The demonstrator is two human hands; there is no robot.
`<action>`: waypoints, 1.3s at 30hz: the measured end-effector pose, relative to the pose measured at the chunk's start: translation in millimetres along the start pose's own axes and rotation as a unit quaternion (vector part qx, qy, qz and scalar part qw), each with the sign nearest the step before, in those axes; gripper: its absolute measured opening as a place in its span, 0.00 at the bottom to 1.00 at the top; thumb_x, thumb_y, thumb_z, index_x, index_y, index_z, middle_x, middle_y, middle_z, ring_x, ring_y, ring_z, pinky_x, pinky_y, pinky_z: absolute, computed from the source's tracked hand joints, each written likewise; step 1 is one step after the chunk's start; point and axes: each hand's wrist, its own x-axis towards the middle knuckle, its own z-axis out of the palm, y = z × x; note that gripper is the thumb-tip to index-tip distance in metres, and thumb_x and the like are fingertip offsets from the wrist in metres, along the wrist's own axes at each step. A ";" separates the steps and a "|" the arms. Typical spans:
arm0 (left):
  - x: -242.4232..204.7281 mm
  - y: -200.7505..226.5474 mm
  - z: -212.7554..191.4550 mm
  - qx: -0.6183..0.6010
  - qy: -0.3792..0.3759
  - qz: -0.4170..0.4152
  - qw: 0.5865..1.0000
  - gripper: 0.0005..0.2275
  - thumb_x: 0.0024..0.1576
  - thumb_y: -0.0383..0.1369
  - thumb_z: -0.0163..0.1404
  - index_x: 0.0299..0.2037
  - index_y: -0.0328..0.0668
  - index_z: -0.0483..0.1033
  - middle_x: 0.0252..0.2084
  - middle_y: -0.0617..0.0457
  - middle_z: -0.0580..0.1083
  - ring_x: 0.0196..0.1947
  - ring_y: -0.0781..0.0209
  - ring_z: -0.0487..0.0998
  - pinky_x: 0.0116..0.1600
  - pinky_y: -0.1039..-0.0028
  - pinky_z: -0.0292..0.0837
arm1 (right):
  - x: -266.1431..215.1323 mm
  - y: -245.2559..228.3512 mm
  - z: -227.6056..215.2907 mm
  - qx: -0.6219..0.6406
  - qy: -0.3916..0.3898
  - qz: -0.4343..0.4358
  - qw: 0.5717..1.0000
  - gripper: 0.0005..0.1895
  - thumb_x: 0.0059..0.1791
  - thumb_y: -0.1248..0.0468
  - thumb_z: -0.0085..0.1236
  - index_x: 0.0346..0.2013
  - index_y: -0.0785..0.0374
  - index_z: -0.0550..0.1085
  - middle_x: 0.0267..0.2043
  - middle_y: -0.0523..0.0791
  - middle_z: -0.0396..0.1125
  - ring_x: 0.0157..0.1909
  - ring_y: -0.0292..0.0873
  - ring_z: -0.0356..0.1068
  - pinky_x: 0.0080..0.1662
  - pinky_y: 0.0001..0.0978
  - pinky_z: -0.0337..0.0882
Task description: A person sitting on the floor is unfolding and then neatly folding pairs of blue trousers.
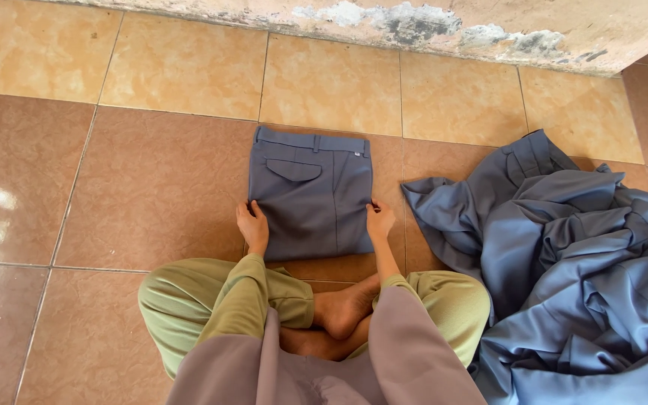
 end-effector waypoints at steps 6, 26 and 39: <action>11.2 -48.3 23.5 0.081 -0.025 -0.099 0.991 0.14 0.64 0.40 0.48 0.49 0.36 0.72 0.43 0.40 0.75 0.46 0.40 0.80 0.47 0.55 0.81 | 41.1 55.5 44.0 -0.071 -0.098 -0.001 0.993 0.30 0.52 0.47 0.59 0.60 0.64 0.73 0.57 0.55 0.71 0.60 0.55 0.70 0.59 0.50 0.71; 22.6 -44.9 6.3 -0.202 -0.265 -0.278 0.901 0.31 0.49 0.40 0.59 0.65 0.43 0.70 0.55 0.32 0.73 0.55 0.36 0.75 0.51 0.52 0.74 | -49.9 -23.0 -33.9 0.263 -0.309 0.248 0.880 0.53 0.53 0.38 0.54 0.77 0.66 0.42 0.79 0.62 0.36 0.79 0.64 0.35 0.72 0.63 0.42; 45.1 -67.8 57.4 -0.363 -0.306 -0.310 0.824 0.32 0.50 0.42 0.61 0.66 0.44 0.68 0.50 0.44 0.75 0.41 0.52 0.78 0.40 0.64 0.77 | -22.1 -23.2 -69.8 0.338 -0.236 0.214 0.885 0.54 0.49 0.45 0.66 0.76 0.66 0.45 0.76 0.60 0.45 0.74 0.62 0.51 0.67 0.59 0.57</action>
